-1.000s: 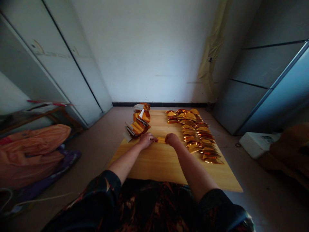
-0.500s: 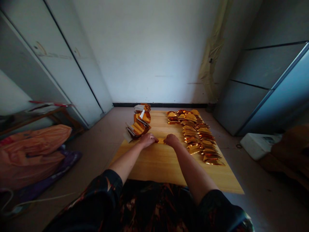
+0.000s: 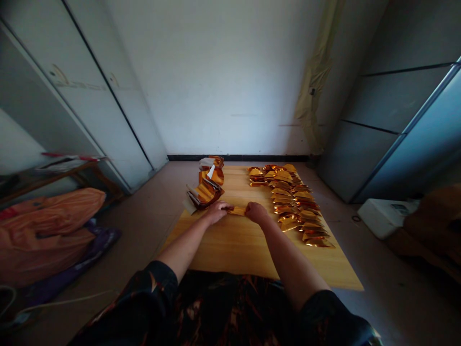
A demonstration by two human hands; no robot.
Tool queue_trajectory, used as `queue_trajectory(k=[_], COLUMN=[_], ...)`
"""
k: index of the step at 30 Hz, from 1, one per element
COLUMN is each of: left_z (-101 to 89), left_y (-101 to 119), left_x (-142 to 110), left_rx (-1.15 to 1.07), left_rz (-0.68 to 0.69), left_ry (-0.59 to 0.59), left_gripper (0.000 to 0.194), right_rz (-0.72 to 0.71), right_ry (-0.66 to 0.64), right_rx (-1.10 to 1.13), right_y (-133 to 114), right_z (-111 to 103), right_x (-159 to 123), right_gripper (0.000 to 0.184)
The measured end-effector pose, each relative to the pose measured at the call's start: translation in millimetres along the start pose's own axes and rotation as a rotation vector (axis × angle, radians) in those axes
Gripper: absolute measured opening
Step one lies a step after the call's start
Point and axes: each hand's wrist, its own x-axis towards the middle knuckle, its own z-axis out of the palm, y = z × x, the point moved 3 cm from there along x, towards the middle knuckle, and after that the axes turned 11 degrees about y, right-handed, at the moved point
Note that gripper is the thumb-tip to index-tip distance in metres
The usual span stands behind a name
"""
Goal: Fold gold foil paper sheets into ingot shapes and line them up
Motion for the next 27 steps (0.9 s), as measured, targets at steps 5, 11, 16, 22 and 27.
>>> queue_trajectory(k=[5, 11, 16, 22, 27], left_z=[-2.5, 2.8, 8.1, 16.8, 11.7], left_y=[0, 2, 5, 15, 24], left_x=[-6, -7, -5, -7, -15], left_rx=[-0.026, 0.061, 0.092, 0.004, -0.250], left_rz=[0.061, 0.096, 0.099, -0.006, -0.161], left_ry=[0.012, 0.078, 0.131, 0.195, 0.307], left_gripper=[0.044, 0.032, 0.022, 0.023, 0.022], right_rz=[-0.027, -0.008, 0.014, -0.042, -0.025], right_ry=[-0.008, -0.009, 0.044, 0.116, 0.120], right_rx=[0.059, 0.062, 0.013, 0.102, 0.420], right_y=[4, 1, -4, 1, 8], right_z=[5, 1, 0, 4, 1], right_x=[-2, -5, -10, -13, -13], right_gripper=[0.020, 0.021, 0.028, 0.028, 0.030])
